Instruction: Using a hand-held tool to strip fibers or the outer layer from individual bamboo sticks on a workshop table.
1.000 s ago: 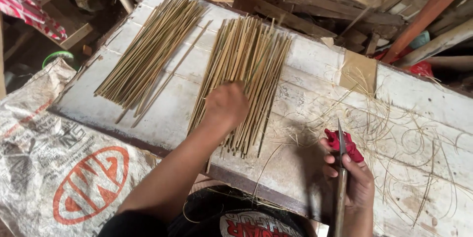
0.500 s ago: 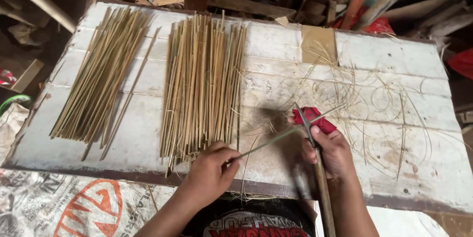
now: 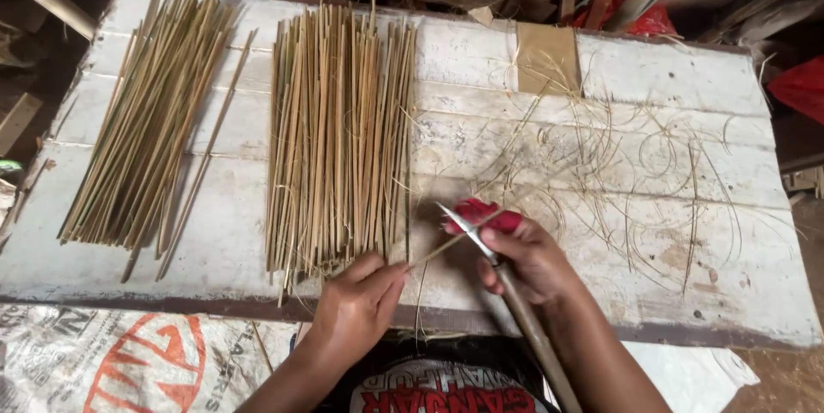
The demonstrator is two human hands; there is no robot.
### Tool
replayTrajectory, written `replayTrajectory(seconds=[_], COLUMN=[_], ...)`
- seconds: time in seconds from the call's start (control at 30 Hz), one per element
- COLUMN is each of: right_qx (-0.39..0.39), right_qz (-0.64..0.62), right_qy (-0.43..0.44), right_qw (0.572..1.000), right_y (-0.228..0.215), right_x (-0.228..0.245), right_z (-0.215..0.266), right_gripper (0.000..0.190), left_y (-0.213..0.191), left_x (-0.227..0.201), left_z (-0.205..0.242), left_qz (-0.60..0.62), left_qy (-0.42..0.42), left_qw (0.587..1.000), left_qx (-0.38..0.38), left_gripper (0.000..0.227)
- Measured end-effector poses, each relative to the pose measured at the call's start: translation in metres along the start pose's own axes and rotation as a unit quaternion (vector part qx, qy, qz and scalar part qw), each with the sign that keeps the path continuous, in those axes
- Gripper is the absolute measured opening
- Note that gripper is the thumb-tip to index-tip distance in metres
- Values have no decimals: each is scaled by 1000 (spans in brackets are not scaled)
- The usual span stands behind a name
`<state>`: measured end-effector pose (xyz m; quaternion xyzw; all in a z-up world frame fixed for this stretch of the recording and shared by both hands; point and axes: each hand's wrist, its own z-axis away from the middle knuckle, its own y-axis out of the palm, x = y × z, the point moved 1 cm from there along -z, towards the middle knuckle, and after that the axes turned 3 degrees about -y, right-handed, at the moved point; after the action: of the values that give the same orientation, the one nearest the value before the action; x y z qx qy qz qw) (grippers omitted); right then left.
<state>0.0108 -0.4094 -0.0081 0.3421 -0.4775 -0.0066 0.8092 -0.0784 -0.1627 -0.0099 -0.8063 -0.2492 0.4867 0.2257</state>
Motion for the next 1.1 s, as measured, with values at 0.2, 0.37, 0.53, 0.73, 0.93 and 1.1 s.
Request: replayTrajectory(seconds=[0.2, 0.37, 0.53, 0.73, 0.93, 1.1], right_qx=[-29, -97, -343, -137, -153, -128], right_qz=[71, 164, 208, 142, 110, -72], right_qy=[-81, -146, -205, -67, -66, -203], right_qw=[994, 971, 893, 978, 980, 968], right_y=[-24, -33, -61, 28, 4, -72], right_x=[50, 84, 123, 8, 67, 104], right_z=[13, 22, 37, 11, 10, 9], right_gripper=[41, 39, 35, 53, 46, 39], left_y=[-19, -24, -31, 12, 9, 1], left_x=[3, -17, 5, -12, 10, 9], left_z=[7, -5, 4, -13, 6, 16], left_qz=[43, 101, 91, 131, 135, 163], left_qy=[-4, 7, -41, -45, -42, -96], left_qw=[999, 995, 995, 990, 989, 980], left_qx=[8, 16, 22, 24, 37, 54], left_gripper=[16, 8, 10, 12, 14, 17])
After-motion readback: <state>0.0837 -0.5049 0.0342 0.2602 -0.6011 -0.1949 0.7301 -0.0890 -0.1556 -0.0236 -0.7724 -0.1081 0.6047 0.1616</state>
